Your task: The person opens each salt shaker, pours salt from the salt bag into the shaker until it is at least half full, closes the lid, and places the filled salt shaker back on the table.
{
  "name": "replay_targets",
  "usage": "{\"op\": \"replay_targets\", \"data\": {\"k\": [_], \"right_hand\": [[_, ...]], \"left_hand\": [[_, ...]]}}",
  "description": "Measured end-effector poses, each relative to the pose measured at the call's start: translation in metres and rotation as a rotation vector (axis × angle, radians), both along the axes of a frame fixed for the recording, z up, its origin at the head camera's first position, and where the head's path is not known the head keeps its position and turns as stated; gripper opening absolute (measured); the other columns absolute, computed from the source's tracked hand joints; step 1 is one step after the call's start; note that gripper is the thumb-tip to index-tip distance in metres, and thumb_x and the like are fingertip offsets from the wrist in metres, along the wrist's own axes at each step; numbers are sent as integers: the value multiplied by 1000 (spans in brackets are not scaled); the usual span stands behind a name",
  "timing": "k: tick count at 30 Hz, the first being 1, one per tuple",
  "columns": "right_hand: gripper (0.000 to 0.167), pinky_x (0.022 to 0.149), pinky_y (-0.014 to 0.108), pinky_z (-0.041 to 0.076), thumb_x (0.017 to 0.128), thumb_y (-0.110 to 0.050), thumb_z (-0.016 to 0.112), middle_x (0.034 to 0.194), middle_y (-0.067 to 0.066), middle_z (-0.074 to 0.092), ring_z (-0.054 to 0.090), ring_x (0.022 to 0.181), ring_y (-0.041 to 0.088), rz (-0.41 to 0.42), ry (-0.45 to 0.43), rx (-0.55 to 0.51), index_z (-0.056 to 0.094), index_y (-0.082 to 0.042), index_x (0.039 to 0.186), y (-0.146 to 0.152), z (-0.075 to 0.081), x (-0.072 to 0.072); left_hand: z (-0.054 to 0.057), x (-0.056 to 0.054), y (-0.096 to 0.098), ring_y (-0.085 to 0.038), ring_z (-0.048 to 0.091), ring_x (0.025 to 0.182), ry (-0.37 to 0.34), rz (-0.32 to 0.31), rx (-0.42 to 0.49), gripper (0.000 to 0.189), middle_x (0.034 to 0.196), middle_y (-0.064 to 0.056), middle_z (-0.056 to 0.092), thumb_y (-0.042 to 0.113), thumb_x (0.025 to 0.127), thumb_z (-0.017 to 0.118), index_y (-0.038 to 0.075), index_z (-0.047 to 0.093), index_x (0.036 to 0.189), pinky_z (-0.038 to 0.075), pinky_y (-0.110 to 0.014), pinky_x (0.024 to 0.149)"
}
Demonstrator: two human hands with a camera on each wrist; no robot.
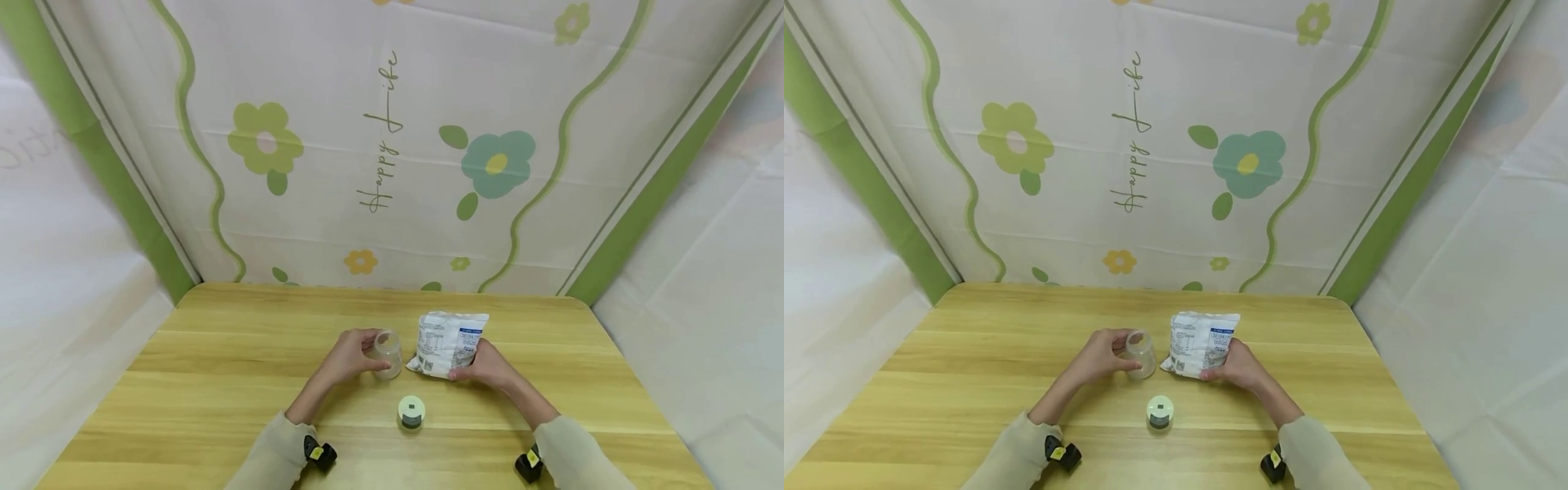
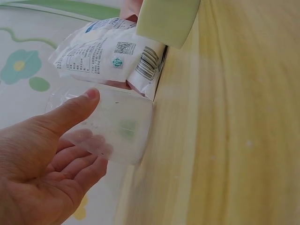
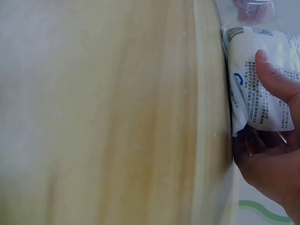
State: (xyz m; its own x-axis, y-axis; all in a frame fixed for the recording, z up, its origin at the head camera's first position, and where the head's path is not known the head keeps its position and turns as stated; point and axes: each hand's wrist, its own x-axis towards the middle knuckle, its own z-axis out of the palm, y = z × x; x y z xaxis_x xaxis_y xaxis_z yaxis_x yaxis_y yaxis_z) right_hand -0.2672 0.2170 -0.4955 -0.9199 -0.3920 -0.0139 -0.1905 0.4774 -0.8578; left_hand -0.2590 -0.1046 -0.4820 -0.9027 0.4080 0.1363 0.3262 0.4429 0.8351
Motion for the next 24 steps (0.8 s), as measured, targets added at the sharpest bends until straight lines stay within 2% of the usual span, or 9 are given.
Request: {"op": "replay_targets", "data": {"k": [8, 15, 24], "right_hand": [[86, 103, 43, 48, 66, -14, 92, 126, 15, 68, 67, 109, 22, -30, -7, 23, 49, -3, 139, -7, 1, -2], [86, 102, 36, 47, 71, -9, 89, 130, 19, 65, 65, 113, 26, -1, -38, -72, 44, -2, 143, -8, 4, -3], [87, 105, 37, 45, 71, -9, 88, 135, 18, 62, 64, 117, 28, -39, -29, -73, 42, -4, 145, -11, 6, 3]], "left_hand": [[1, -1, -1, -33, 63, 122, -11, -11, -8, 64, 131, -19, 65, 21, 79, 86, -1, 61, 133, 53, -42, 101], [4, -1, -1, -33, 64, 121, 16, 0, -18, 63, 131, -19, 66, 21, 78, 86, 0, 62, 132, 54, -42, 100], [3, 2, -1, -32, 65, 120, 1, 0, -21, 63, 130, -18, 66, 22, 79, 86, 1, 62, 133, 54, -41, 100]]}}
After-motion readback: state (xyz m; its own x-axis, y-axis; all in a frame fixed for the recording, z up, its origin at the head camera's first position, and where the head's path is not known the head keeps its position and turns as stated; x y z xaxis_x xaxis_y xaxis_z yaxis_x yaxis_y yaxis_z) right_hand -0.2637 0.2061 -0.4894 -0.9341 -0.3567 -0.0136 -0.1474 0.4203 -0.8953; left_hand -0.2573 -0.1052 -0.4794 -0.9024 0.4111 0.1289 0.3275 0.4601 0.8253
